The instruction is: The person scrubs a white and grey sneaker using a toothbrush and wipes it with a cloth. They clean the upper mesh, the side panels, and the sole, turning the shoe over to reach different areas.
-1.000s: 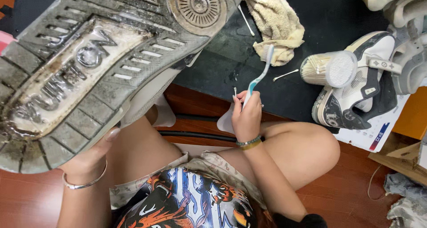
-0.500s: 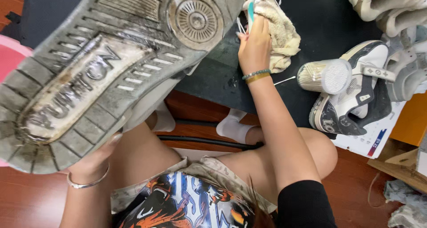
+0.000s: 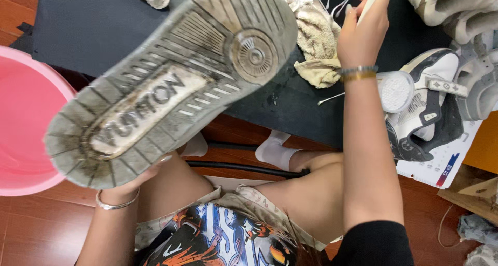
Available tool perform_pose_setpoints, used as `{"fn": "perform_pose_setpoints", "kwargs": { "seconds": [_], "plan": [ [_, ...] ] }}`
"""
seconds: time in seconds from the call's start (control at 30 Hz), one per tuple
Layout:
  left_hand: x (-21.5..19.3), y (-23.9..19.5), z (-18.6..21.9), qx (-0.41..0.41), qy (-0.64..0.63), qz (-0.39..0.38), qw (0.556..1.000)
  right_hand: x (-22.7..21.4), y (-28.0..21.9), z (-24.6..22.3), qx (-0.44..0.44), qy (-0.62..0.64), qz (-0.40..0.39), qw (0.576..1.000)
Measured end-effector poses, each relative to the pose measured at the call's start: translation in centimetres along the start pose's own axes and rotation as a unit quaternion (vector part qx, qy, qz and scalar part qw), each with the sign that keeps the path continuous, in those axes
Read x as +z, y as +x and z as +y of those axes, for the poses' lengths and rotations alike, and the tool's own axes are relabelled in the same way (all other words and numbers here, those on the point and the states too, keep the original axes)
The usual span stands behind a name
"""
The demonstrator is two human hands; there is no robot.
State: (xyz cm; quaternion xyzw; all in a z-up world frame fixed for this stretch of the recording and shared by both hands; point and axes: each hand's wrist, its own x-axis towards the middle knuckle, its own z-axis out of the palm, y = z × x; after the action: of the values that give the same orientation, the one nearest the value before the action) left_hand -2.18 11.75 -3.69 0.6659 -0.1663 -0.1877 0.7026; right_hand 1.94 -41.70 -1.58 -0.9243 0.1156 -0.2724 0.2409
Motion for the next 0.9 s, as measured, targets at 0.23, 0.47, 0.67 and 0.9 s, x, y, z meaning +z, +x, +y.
{"fn": "perform_pose_setpoints", "kwargs": {
  "seconds": [0.23,0.47,0.67,0.9],
  "plan": [
    [4.6,5.2,1.1,0.024,0.032,-0.013,0.999,-4.4,-6.8,-6.4,0.132,0.206,-0.055,0.968],
    [9.8,10.5,1.3,0.160,0.050,0.021,0.986,-8.3,-13.3,-10.9,0.316,0.395,-0.067,0.860],
    [9.2,11.7,1.0,0.200,0.146,-0.004,0.969,-8.7,-14.5,-15.2,0.209,0.083,-0.199,0.954],
    [8.7,12.6,1.5,0.157,0.128,-0.043,0.978,-7.4,-14.3,-15.7,0.199,-0.018,-0.212,0.957]
  ]
}}
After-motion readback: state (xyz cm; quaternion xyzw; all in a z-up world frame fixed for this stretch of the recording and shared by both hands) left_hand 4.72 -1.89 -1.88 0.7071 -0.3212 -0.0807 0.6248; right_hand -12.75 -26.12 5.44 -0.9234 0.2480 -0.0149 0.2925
